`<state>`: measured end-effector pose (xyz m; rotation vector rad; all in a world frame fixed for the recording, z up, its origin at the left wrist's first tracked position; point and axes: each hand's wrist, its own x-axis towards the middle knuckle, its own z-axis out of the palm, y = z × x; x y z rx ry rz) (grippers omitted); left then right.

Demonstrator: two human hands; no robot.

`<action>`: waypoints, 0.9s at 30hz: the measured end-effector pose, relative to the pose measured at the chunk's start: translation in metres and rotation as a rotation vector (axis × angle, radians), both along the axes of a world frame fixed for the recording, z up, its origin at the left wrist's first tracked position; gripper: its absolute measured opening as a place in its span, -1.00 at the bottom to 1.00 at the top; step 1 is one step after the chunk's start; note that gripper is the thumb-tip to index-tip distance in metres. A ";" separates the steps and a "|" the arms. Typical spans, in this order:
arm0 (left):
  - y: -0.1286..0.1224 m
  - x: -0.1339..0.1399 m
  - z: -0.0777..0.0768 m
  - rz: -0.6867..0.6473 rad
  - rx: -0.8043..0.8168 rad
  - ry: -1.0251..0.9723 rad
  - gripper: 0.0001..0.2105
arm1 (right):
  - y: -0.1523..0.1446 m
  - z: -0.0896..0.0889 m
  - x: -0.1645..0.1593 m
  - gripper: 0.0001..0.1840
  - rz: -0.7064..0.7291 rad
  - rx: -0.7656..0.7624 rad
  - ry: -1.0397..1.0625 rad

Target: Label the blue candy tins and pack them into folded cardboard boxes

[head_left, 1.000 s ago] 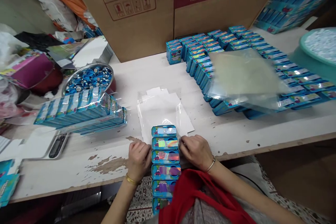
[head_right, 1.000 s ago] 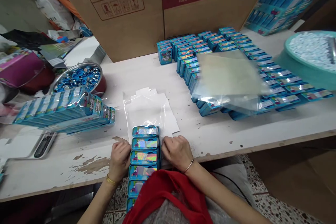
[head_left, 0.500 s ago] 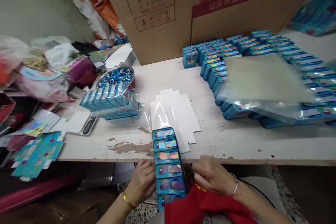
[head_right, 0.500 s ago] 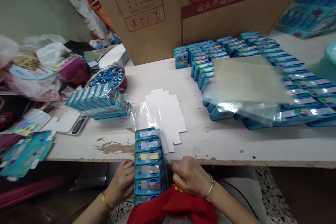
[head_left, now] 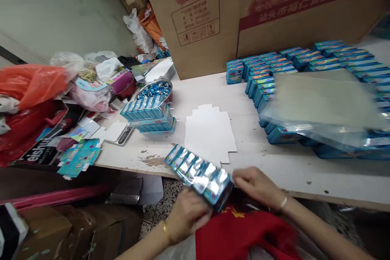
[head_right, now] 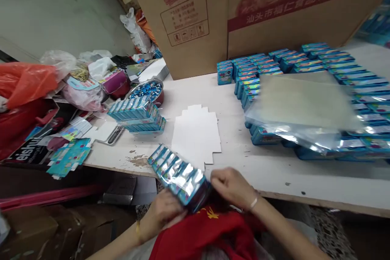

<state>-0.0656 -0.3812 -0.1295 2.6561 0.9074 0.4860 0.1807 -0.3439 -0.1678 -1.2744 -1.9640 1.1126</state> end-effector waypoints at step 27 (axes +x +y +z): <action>0.058 -0.025 0.002 0.886 -0.640 -1.003 -0.66 | -0.031 0.001 -0.008 -0.48 -0.691 -0.217 0.582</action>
